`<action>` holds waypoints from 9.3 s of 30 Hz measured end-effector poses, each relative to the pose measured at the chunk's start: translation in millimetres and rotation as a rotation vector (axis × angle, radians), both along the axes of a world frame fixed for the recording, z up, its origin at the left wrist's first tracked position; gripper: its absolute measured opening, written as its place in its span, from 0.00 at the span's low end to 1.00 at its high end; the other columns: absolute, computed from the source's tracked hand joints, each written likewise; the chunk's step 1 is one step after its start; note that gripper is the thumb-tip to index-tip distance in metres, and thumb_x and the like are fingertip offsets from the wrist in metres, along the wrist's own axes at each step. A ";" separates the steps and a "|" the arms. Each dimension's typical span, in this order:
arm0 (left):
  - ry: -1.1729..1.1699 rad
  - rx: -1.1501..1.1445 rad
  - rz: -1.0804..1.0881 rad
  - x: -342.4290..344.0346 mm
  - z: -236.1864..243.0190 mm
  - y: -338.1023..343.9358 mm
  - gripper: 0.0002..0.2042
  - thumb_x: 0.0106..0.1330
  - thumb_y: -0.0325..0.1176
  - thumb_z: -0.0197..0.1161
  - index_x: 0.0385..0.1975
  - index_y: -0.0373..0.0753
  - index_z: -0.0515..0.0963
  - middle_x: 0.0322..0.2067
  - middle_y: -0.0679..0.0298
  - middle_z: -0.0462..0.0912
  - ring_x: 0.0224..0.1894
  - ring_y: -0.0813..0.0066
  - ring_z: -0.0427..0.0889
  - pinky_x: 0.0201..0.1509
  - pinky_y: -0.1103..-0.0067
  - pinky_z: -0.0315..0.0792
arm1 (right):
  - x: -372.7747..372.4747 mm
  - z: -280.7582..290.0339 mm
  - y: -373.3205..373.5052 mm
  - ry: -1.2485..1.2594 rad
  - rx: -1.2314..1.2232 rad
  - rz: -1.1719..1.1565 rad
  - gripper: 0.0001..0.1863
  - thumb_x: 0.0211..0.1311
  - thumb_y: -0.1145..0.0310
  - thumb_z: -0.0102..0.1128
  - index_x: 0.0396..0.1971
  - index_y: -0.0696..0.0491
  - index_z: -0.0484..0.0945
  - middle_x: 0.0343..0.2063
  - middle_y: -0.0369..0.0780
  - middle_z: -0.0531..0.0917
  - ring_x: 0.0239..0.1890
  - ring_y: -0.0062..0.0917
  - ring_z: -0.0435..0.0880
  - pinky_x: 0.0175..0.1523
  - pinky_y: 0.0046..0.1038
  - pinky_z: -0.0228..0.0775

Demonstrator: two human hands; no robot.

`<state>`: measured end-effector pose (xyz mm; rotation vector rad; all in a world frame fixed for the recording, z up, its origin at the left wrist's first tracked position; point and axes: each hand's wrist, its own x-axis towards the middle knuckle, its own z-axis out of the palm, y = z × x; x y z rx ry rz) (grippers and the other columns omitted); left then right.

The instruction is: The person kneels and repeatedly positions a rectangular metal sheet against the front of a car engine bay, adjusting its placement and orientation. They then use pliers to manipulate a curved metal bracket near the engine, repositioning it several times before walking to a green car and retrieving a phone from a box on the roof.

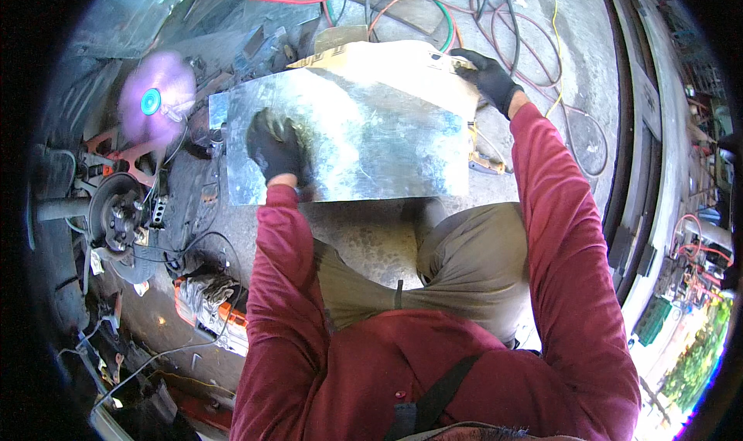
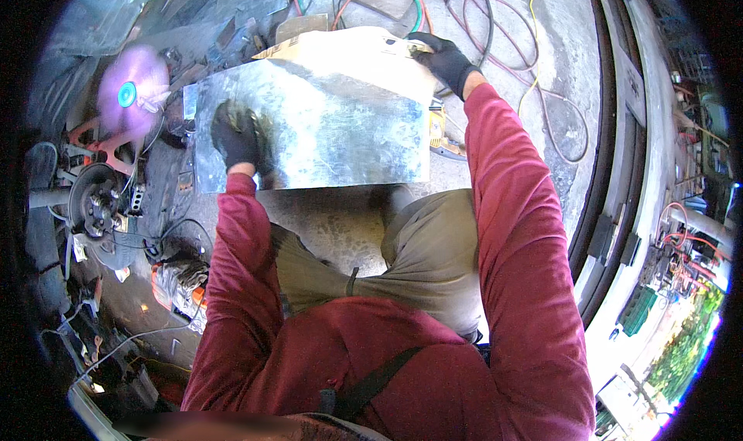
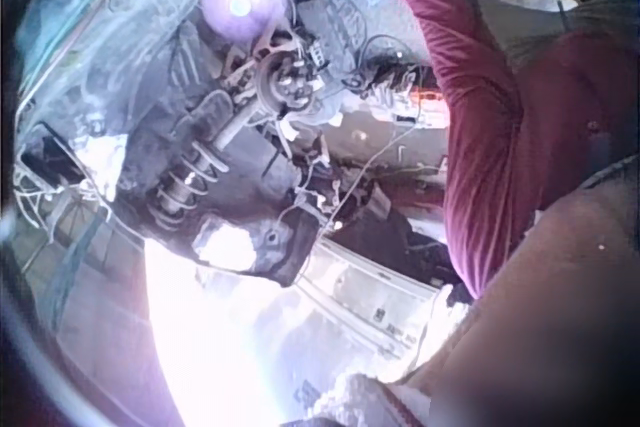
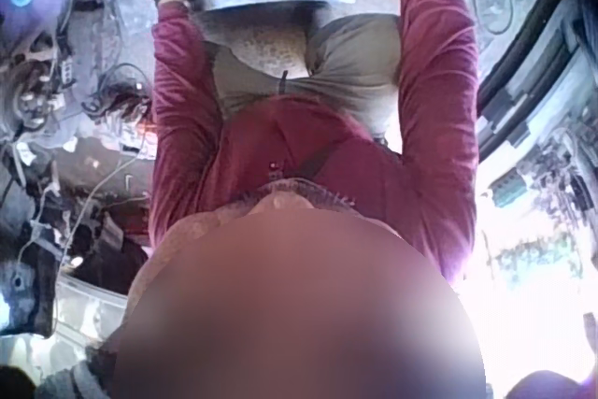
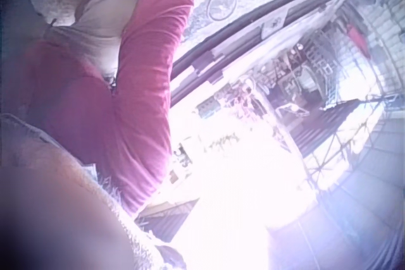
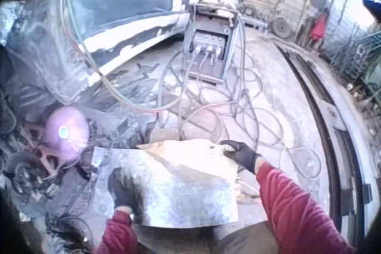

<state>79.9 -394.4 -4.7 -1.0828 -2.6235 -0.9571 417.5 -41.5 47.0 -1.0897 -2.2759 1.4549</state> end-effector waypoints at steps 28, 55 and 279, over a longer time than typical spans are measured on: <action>-1.264 0.755 0.042 12.8 66.1 79.9 0.19 0.74 0.51 0.66 0.49 0.40 0.81 0.34 0.61 0.86 0.32 0.70 0.87 0.37 0.74 0.81 | -13.1 -1.1 -11.8 0.008 0.031 0.028 0.24 0.68 0.65 0.71 0.64 0.46 0.83 0.51 0.39 0.90 0.50 0.26 0.87 0.60 0.27 0.77; -1.486 0.304 0.136 -38.7 -9.6 40.8 0.09 0.76 0.40 0.65 0.46 0.44 0.80 0.34 0.65 0.87 0.30 0.66 0.84 0.30 0.73 0.75 | 23.8 -81.2 2.8 -0.375 -0.141 -0.238 0.26 0.61 0.49 0.75 0.47 0.57 0.88 0.36 0.46 0.91 0.37 0.35 0.90 0.46 0.38 0.81; -1.713 0.979 0.379 44.8 -51.6 -89.5 0.23 0.78 0.49 0.61 0.59 0.36 0.80 0.51 0.60 0.87 0.50 0.63 0.86 0.57 0.65 0.78 | -64.4 28.9 -109.5 -0.641 0.579 0.346 0.56 0.51 0.38 0.78 0.78 0.45 0.64 0.77 0.51 0.64 0.79 0.46 0.61 0.80 0.43 0.57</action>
